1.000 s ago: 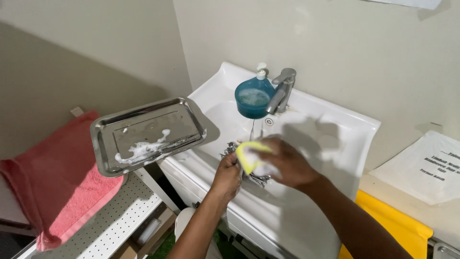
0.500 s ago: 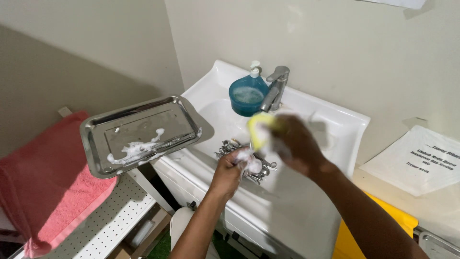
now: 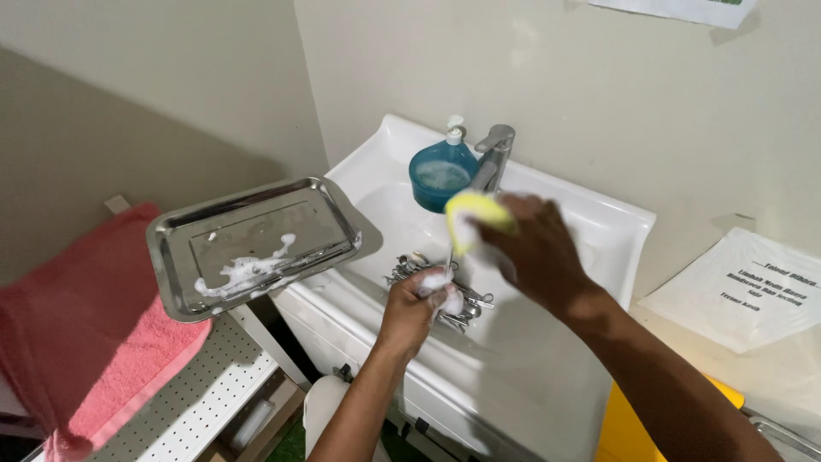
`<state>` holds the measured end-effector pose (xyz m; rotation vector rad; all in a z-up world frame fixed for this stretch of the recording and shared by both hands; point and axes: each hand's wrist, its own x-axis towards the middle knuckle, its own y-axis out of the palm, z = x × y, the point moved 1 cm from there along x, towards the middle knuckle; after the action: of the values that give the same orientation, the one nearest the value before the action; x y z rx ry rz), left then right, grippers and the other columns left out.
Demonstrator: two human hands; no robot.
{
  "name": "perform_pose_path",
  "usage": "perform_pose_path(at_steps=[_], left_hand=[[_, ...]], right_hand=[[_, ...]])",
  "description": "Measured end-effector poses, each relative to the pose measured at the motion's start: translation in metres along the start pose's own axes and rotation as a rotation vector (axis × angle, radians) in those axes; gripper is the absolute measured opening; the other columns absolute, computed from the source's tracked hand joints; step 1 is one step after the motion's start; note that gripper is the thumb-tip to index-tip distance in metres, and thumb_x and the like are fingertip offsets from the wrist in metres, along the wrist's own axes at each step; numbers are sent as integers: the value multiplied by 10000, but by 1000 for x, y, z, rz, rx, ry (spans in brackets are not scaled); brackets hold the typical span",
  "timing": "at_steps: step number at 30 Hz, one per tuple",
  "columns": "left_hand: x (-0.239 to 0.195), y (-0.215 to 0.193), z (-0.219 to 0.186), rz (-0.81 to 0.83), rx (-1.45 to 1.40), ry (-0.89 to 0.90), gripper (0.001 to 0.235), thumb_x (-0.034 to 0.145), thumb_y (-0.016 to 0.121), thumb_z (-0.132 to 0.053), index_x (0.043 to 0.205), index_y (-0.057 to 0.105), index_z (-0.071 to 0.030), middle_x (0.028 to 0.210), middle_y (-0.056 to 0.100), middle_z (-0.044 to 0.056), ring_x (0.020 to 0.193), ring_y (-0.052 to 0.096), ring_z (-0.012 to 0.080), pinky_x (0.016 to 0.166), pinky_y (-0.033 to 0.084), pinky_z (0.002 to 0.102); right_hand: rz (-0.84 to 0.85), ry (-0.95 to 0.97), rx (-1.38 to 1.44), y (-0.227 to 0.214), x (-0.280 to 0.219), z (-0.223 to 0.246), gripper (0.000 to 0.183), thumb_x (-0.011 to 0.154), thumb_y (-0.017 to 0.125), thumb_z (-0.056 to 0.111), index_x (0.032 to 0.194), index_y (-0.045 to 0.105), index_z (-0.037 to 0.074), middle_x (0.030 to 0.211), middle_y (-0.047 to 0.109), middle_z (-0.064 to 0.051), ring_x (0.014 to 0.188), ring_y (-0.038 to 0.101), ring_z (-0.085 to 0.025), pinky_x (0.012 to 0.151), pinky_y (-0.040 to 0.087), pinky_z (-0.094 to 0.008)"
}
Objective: The person scrubs various metal surgical instruments, including forceps and scissors, with a yellow sponge under running water in a white sink. The person repeatedly picks up instruments from a metal tray, cleans them, and places them back into the sink basin.
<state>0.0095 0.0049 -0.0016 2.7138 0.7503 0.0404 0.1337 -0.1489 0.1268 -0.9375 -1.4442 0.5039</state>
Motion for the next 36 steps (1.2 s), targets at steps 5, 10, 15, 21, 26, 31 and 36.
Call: perform_pose_path(at_steps=[5,10,15,21,26,31,36], left_hand=[[9,-11,26,150,-169,137,327,897,644,80,1206,722,7,1030,774,98,853,716,147,770,606,285],[7,-6,19,193,-18,240,358,886,627,142,1213,728,40,1098,770,98,952,713,130,849,588,257],[5,-6,18,138,47,134,375,877,657,112,1226,703,-16,1146,774,77,1023,745,134,920,615,259],[5,-5,16,139,-8,142,310,888,673,127,1181,718,36,1090,766,97,1002,747,176,901,620,293],[10,-11,31,215,-56,266,320,889,636,167,1187,709,74,1136,723,115,1019,733,182,920,608,285],[2,-7,14,172,14,239,406,857,619,152,1239,701,41,1165,734,113,1016,740,162,890,596,259],[0,-4,10,82,87,209,369,860,674,123,1214,715,27,1126,749,98,955,733,144,844,594,242]], right_hand=[[129,-395,209,-9,-13,22,657,738,764,100,1355,657,298,1312,598,-76,1154,599,-284,946,470,-446],[72,-462,-135,-26,3,4,576,844,760,138,1374,652,336,1281,587,-104,1097,596,-272,911,470,-452],[83,-191,-143,-51,38,-16,466,872,761,207,1327,668,242,1283,618,-136,989,629,-291,771,491,-445],[85,79,385,-78,39,-20,507,840,732,92,1329,597,89,1288,595,-172,1072,669,-325,941,556,-408],[92,-300,336,-83,34,12,530,718,782,101,1233,678,172,1255,666,-146,1128,656,-345,899,513,-451],[-1,-385,30,-77,39,-8,469,784,766,111,1209,716,303,1217,687,-125,997,651,-293,774,492,-436],[-79,-257,-220,-91,51,-7,476,799,725,174,1269,713,248,1217,653,-202,992,633,-328,736,475,-459]])
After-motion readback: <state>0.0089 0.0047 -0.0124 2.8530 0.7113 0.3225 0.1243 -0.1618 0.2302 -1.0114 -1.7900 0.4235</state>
